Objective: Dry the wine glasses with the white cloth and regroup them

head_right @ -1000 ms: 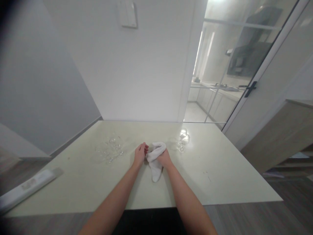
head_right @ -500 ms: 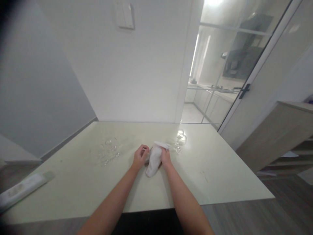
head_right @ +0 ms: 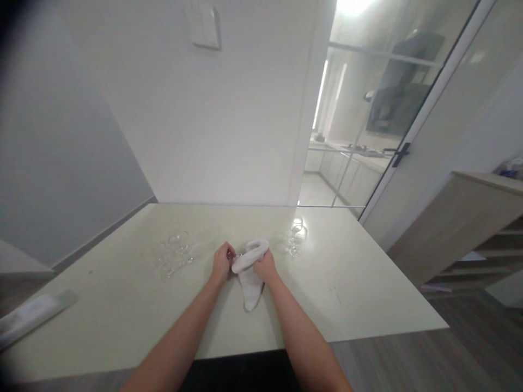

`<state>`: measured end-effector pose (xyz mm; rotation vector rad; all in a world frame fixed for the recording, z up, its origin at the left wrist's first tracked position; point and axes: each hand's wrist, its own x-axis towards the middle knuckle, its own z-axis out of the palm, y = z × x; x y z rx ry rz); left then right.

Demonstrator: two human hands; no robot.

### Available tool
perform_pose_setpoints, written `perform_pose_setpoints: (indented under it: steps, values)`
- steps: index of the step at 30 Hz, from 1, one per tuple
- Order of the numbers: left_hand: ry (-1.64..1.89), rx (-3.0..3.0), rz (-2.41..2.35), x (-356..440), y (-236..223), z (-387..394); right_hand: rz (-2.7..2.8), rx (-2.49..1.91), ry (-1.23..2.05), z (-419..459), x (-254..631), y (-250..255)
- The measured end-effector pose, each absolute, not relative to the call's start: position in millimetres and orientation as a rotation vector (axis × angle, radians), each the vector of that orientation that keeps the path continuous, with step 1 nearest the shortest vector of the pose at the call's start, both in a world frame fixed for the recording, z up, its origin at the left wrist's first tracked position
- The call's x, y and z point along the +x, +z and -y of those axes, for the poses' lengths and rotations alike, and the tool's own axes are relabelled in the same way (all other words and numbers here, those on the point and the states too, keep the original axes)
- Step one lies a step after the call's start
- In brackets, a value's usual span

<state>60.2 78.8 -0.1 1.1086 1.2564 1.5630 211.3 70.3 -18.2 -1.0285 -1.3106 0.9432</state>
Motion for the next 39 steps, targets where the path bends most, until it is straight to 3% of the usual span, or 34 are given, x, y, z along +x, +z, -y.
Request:
perform_pose_setpoints:
  steps: [6, 10, 15, 19, 25, 39]
  values:
    - [1.682, 1.438, -1.213, 61, -1, -67, 0.874, -1.148, 1.09, -82, 212, -29]
    - [1.689, 1.303, -1.231, 61, 0, -69, 0.715, -1.127, 1.258, -81, 209, -23]
    - [1.624, 1.144, -1.235, 56, 0, -79, 0.953, -0.929, 1.519, -67, 207, -11]
    - [1.555, 1.184, -1.191, 53, 3, -79, 1.382, -0.775, 1.379, -61, 213, -1]
    - [1.557, 1.337, -1.12, 50, 7, -69, 1.545, -0.768, 1.268, -66, 218, 2]
    - [1.598, 1.469, -1.133, 52, 2, -67, 1.415, -0.85, 1.325, -63, 224, -12]
